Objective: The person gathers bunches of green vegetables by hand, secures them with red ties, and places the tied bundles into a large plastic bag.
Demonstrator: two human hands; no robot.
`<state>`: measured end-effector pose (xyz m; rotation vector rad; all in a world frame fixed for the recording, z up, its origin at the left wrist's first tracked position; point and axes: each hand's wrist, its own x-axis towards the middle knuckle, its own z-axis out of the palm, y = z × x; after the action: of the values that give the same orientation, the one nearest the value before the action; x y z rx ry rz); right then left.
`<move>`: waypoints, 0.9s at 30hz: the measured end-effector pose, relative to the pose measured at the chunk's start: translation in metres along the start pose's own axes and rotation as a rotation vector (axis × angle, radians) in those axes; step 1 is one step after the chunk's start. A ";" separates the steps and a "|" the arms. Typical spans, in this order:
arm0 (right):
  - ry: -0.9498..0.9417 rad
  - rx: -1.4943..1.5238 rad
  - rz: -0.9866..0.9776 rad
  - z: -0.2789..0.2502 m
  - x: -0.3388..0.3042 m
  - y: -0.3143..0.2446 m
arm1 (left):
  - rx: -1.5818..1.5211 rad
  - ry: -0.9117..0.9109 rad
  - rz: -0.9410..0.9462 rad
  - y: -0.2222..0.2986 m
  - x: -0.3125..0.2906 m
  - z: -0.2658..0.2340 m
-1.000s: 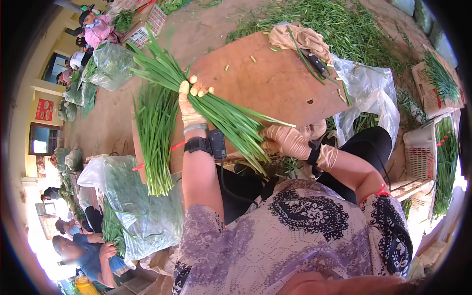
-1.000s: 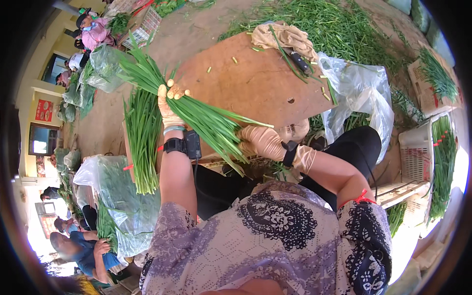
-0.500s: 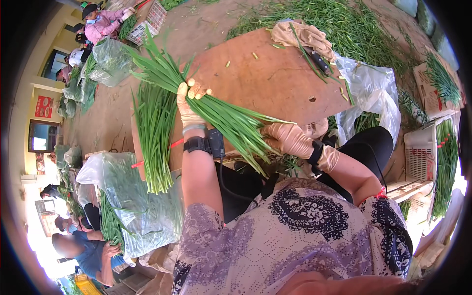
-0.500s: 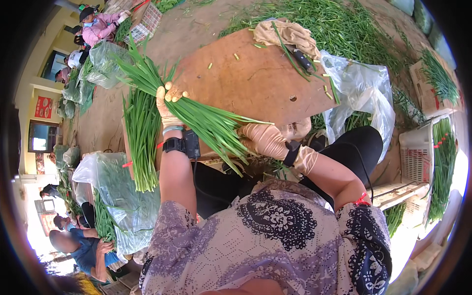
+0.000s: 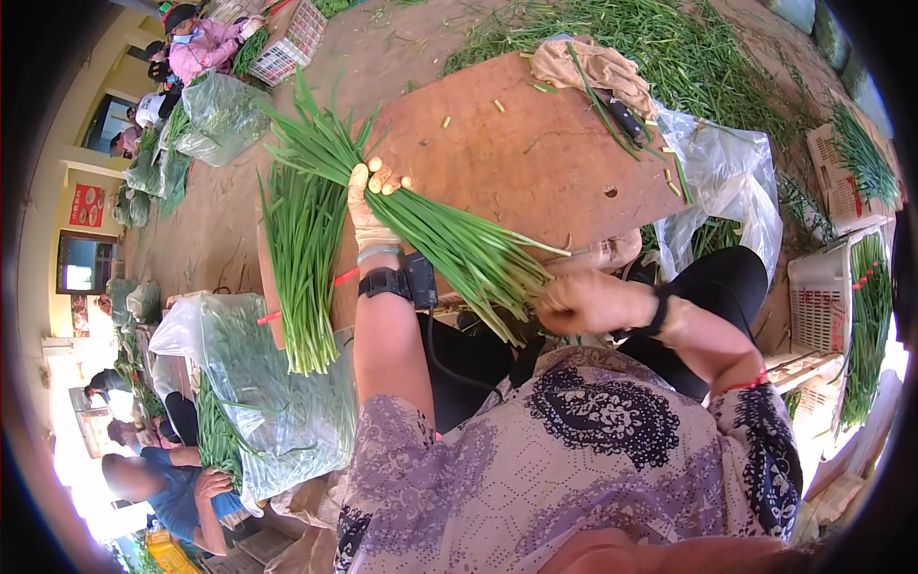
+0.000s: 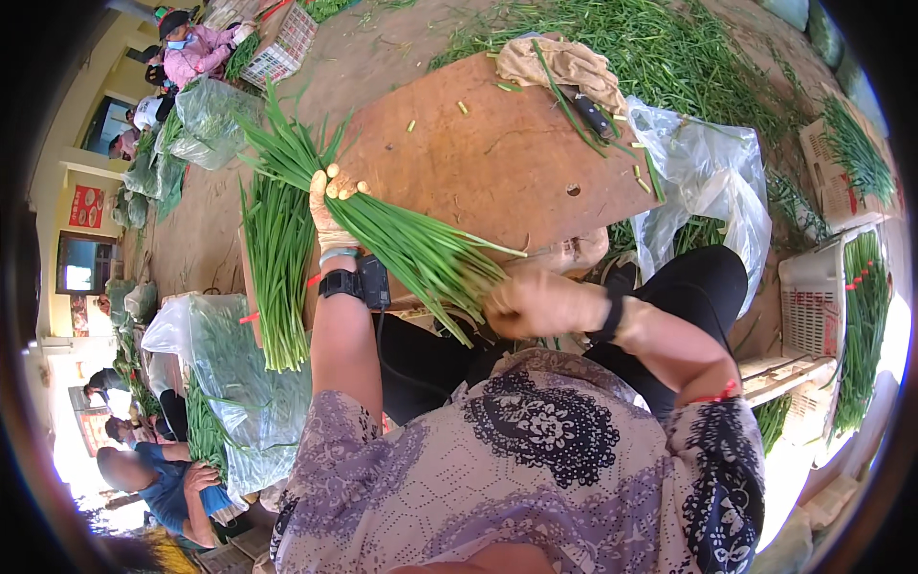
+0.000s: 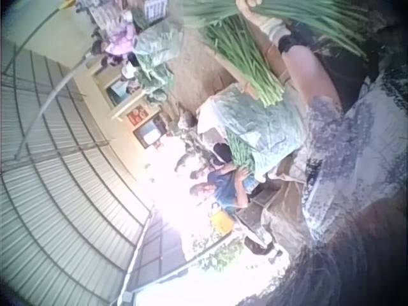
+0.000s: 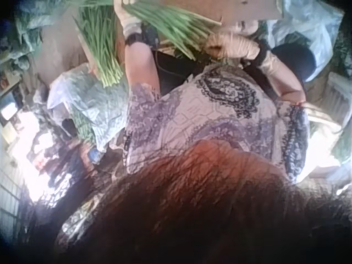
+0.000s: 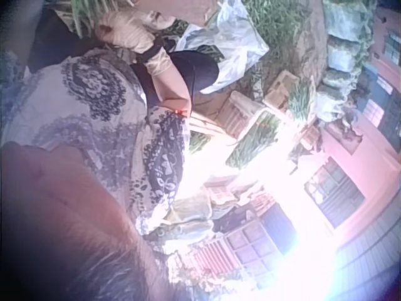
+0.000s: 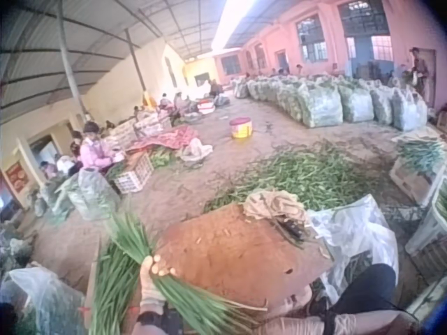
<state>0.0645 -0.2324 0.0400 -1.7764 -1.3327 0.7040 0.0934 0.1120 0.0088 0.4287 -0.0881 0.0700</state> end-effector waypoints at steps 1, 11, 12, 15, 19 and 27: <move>-0.204 0.214 -0.017 -0.019 -0.013 -0.017 | 0.003 0.003 0.005 0.001 0.000 -0.002; 0.362 -0.950 0.306 -0.071 -0.010 -0.009 | 0.144 0.174 0.030 -0.032 0.034 0.022; 0.346 -0.695 0.221 -0.047 0.001 -0.028 | 0.111 0.196 0.015 -0.030 0.034 0.021; 0.193 -0.522 0.220 -0.015 0.022 -0.022 | 0.080 0.235 -0.008 -0.037 0.046 0.022; 0.327 -0.428 0.059 0.005 0.032 0.002 | 0.083 0.298 -0.025 -0.041 0.052 0.025; 0.383 -1.208 -0.157 -0.041 0.082 -0.027 | 0.124 0.331 -0.132 -0.053 0.052 0.033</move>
<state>0.1076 -0.1609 0.0871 -2.4452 -1.7168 -0.6986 0.1473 0.0525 0.0218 0.5405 0.2714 0.0158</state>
